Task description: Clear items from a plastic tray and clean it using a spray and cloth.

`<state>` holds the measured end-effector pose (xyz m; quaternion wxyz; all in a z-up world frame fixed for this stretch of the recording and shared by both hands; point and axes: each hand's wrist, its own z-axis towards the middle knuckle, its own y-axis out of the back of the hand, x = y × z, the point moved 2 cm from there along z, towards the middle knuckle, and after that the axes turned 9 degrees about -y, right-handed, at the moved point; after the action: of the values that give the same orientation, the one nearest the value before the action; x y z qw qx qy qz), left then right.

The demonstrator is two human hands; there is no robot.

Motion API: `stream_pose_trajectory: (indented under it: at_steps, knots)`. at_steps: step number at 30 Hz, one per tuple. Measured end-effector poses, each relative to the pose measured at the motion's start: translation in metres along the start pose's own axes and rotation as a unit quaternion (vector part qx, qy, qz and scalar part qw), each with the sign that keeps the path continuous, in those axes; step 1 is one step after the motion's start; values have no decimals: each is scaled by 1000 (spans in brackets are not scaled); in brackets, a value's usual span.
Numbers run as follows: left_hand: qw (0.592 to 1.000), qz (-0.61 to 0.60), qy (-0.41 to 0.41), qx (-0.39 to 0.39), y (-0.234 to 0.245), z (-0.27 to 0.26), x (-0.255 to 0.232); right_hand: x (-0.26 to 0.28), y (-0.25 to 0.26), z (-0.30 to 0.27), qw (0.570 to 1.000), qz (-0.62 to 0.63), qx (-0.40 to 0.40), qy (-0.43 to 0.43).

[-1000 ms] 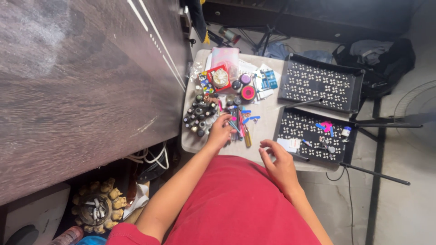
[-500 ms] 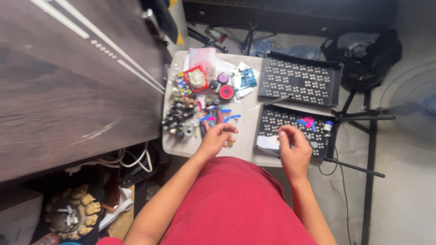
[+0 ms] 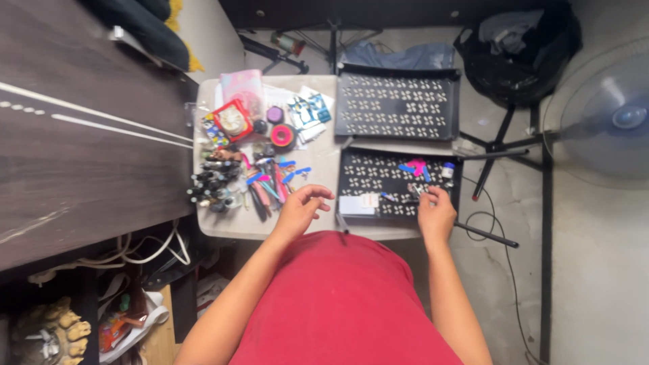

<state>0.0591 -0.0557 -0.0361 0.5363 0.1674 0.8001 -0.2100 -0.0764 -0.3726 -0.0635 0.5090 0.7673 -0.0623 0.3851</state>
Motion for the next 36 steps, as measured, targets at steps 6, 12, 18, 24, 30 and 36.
stream_pose_trajectory:
  at_steps: [6,12,18,24,30,36]
  knots:
    - [1000,22,12,-16,-34,7,-9,-65,-37,48,1000,-14,-7,13]
    - [998,13,17,-51,-54,9,-8,-72,-52,79,997,-75,30,-7]
    - [995,-4,32,-89,-56,5,-2,-65,-57,87,991,-115,60,-13]
    - [994,-19,51,-100,-60,3,-3,-66,-58,90,992,-112,62,-16]
    - [994,1,71,-87,-69,7,-17,-65,-54,85,996,-86,36,2]
    - [997,4,53,-59,-61,11,-14,-54,-48,71,997,-64,20,-29]
